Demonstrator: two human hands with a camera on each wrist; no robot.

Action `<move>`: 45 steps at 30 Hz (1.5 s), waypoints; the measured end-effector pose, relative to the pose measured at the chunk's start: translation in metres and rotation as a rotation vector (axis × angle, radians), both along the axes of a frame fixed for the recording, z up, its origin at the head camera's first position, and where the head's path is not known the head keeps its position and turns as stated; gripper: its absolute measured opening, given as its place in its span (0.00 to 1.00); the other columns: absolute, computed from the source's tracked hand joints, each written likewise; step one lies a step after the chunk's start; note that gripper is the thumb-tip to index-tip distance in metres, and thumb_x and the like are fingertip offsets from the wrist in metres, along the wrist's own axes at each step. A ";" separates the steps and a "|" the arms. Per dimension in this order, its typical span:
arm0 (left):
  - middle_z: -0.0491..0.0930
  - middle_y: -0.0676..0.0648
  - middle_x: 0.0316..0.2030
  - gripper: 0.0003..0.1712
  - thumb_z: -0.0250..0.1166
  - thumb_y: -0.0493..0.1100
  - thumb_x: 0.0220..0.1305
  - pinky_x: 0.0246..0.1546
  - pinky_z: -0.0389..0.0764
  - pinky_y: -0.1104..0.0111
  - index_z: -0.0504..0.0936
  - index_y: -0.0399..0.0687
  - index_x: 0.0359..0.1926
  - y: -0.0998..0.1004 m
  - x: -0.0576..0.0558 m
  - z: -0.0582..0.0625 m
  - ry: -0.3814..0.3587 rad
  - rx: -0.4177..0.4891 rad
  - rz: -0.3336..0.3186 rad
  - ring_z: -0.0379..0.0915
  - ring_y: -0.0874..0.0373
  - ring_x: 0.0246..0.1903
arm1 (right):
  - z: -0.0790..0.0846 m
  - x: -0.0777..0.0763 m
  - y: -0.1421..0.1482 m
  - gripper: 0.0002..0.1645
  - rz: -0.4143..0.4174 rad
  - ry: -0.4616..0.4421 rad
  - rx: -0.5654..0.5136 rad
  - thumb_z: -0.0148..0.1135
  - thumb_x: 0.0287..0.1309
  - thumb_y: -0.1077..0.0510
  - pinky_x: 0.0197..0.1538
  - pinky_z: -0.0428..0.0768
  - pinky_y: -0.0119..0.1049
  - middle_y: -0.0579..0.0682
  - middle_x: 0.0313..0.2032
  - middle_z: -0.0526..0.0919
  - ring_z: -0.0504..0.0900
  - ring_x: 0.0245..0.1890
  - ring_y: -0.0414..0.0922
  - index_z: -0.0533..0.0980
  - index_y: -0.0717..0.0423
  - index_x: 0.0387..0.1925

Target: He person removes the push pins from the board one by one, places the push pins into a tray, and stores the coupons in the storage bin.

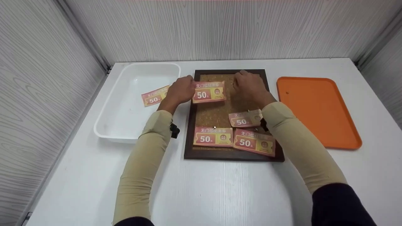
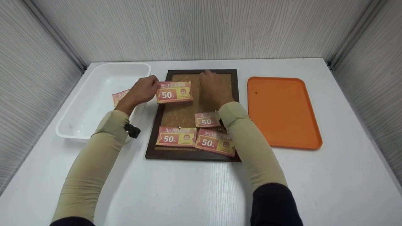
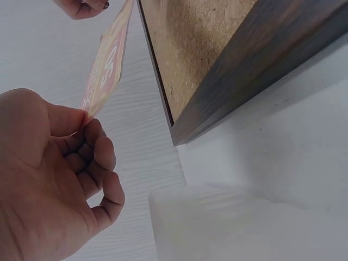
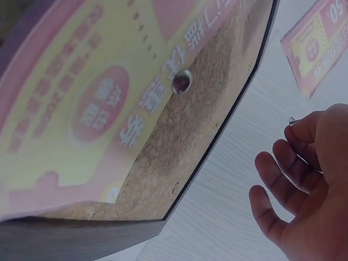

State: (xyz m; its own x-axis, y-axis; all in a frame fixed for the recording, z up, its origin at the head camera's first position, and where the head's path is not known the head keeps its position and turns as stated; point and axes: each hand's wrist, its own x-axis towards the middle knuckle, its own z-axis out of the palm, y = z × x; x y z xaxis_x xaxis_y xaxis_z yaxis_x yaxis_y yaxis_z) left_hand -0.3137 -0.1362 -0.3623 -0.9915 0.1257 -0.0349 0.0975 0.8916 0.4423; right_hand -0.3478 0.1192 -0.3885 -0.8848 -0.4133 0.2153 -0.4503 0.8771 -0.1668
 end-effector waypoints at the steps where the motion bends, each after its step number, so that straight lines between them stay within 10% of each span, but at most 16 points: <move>1: 0.78 0.41 0.50 0.23 0.43 0.49 0.74 0.49 0.75 0.54 0.72 0.40 0.58 -0.001 0.000 0.000 -0.005 0.003 0.002 0.74 0.48 0.44 | 0.000 -0.001 0.001 0.17 0.001 0.005 -0.002 0.47 0.70 0.53 0.43 0.79 0.50 0.57 0.39 0.78 0.79 0.37 0.53 0.76 0.62 0.44; 45: 0.76 0.44 0.42 0.20 0.43 0.50 0.75 0.42 0.70 0.61 0.73 0.42 0.53 -0.023 0.011 0.017 0.068 0.156 0.030 0.70 0.54 0.40 | -0.002 -0.016 0.079 0.22 -0.082 -0.065 -0.134 0.42 0.73 0.52 0.50 0.74 0.55 0.61 0.44 0.76 0.76 0.44 0.57 0.75 0.65 0.47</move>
State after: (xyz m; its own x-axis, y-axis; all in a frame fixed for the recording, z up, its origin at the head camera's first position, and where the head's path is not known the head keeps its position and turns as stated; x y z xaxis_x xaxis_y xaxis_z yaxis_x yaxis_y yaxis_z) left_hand -0.3023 -0.1597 -0.3453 -0.9942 0.0951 0.0500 0.1066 0.8156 0.5687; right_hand -0.3636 0.1984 -0.3903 -0.9284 -0.3101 0.2046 -0.3621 0.8785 -0.3115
